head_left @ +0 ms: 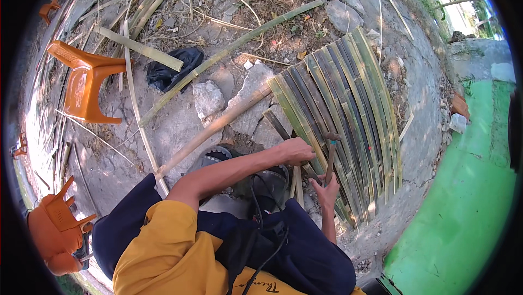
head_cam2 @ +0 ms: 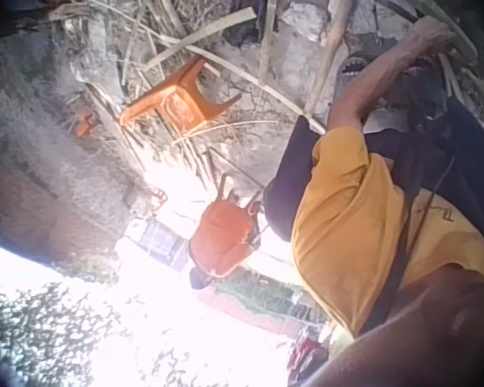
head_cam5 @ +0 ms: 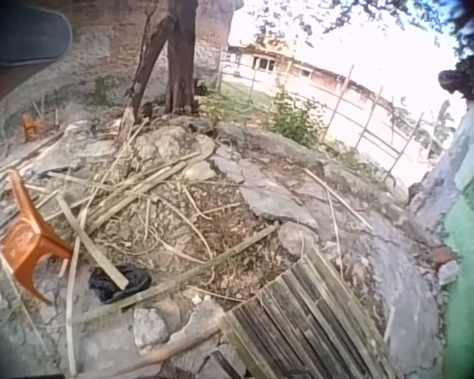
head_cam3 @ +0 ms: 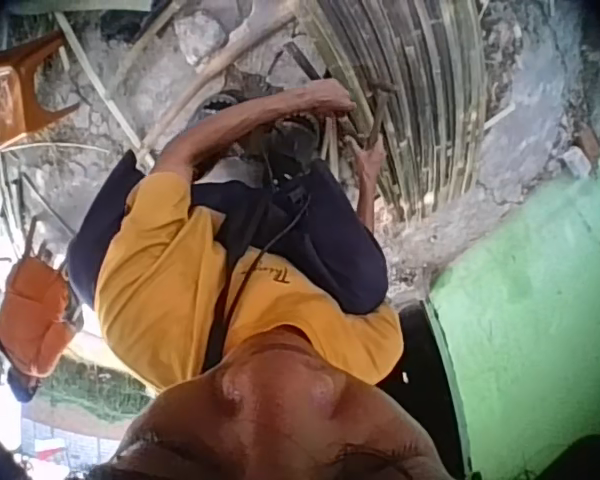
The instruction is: The person constructs a bamboo slatted panel by trimming bamboo strips, arranging the slats side by side across a bamboo support frame, and fastening them in place using a hammer.
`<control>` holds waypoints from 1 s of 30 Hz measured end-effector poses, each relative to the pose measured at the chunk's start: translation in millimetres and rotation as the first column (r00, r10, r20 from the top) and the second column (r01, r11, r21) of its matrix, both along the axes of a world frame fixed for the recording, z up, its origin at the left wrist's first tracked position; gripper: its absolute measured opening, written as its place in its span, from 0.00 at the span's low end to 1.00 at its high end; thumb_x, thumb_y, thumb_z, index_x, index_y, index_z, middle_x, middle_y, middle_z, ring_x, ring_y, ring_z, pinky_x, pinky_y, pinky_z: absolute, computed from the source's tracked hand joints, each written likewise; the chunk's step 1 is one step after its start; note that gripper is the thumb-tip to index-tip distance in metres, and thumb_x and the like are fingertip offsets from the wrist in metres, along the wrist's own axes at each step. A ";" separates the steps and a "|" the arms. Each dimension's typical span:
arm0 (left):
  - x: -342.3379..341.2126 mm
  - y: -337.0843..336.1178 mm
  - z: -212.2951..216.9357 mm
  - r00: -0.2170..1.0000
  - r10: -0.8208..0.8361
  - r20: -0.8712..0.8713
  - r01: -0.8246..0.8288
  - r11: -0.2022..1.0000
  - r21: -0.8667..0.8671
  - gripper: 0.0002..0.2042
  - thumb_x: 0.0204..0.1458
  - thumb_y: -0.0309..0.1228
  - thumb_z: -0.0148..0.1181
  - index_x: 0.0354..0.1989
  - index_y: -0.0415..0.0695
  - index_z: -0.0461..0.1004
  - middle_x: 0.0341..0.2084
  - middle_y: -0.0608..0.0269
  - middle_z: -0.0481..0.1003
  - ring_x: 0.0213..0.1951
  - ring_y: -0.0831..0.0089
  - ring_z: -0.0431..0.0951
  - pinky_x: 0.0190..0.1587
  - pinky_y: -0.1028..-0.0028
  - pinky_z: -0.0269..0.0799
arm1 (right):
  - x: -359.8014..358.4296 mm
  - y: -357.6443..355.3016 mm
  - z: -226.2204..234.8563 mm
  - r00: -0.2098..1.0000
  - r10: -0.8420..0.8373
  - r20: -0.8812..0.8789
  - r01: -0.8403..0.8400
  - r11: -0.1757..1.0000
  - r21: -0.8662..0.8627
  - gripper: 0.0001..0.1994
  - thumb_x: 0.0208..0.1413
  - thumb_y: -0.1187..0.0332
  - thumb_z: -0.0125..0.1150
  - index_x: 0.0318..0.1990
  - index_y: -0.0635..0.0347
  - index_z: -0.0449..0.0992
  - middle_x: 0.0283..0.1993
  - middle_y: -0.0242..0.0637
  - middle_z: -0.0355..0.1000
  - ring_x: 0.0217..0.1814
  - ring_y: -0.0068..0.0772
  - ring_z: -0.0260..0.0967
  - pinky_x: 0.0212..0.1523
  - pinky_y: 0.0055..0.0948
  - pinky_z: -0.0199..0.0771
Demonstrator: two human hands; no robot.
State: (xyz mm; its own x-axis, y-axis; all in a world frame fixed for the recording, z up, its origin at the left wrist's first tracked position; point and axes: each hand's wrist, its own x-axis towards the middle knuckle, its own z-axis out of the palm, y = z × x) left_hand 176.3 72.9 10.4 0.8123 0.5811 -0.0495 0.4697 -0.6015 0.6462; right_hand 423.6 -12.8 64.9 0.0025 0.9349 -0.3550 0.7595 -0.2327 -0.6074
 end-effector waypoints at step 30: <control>-148.0 80.5 39.3 0.871 0.439 0.221 -0.450 0.893 -0.001 0.09 0.47 0.29 0.73 0.37 0.47 0.83 0.33 0.63 0.83 0.43 0.61 0.83 0.52 0.57 0.74 | 29.5 61.4 15.0 0.928 0.360 -0.093 -0.369 0.921 -0.121 0.10 0.67 0.67 0.63 0.42 0.66 0.73 0.30 0.42 0.79 0.28 0.30 0.67 0.33 0.35 0.69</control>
State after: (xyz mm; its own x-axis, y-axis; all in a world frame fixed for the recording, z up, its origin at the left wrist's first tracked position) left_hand 28.3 153.5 49.7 0.4562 0.8803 0.1301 0.5519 -0.3946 0.7346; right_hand 453.0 48.7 79.9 -0.3581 0.8100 -0.4643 0.7653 -0.0303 -0.6430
